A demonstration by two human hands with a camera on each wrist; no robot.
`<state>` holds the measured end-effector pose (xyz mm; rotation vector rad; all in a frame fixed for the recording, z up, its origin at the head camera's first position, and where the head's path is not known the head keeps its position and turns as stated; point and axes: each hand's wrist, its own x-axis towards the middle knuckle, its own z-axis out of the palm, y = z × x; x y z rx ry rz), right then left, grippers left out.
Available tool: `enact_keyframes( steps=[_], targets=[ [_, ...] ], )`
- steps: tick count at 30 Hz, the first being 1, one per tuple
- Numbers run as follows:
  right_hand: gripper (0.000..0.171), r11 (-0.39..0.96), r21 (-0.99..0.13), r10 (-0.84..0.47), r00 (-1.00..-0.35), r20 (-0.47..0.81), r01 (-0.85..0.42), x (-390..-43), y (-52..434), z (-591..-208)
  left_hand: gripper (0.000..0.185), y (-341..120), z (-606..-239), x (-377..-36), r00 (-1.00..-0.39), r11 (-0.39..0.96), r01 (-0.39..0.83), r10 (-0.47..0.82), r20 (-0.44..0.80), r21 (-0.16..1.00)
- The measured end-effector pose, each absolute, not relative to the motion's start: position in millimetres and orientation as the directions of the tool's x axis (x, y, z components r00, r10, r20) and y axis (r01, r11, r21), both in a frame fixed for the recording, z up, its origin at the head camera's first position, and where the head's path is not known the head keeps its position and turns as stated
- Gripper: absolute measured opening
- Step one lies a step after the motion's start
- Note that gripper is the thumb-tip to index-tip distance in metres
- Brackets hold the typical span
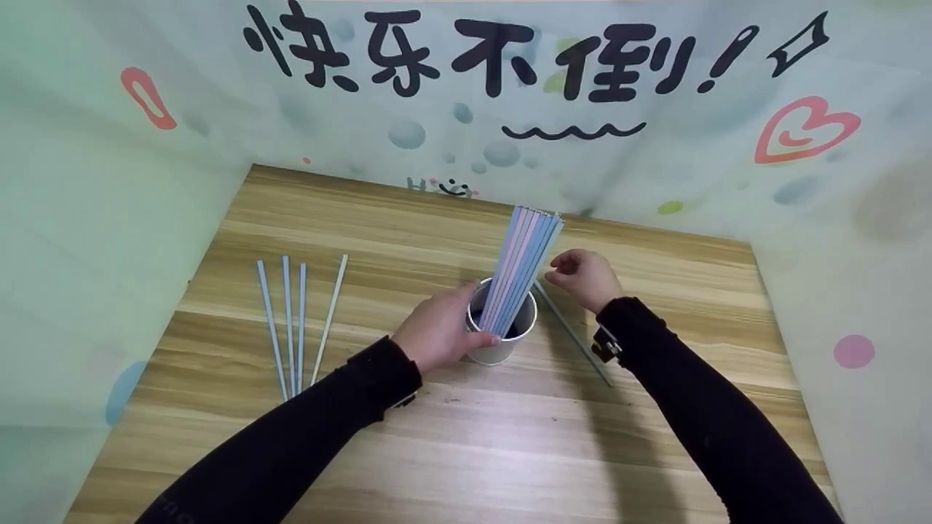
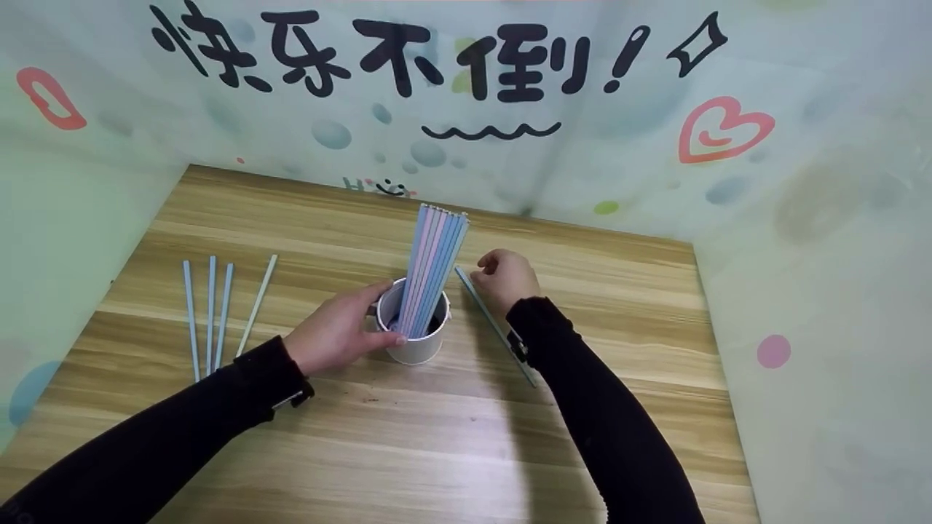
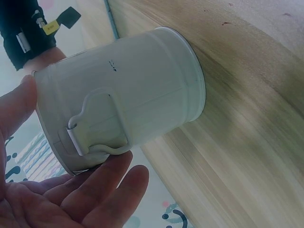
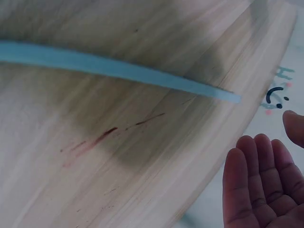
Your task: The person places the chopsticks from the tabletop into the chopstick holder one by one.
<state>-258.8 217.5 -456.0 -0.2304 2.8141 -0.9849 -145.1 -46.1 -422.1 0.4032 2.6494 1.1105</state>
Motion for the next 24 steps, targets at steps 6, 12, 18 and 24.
enact_keyframes(
  steps=[6,12,18,24],
  targets=[
    [0.029,0.822,-0.56,-0.206,-0.971,-0.117,-0.107,-266.5,217.8,-464.5,0.077,-46.1,-422.0,-144.4,-0.932,0.674,0.157,0.342,-0.117,0.722],
    [0.029,0.848,-0.524,-0.189,-0.968,-0.167,-0.075,-270.2,215.1,-473.9,0.078,-46.3,-421.5,-144.8,-0.933,0.673,0.153,0.339,-0.118,0.724],
    [0.027,0.857,-0.506,-0.209,-0.963,-0.167,-0.098,-271.7,207.1,-476.3,0.079,-46.8,-422.3,-145.0,-0.934,0.673,0.155,0.339,-0.115,0.723],
    [0.023,0.882,-0.449,-0.23,-0.962,-0.147,-0.142,-272.0,197.5,-478.7,0.078,-47.5,-422.4,-144.7,-0.933,0.673,0.172,0.346,-0.101,0.719]
  ],
)
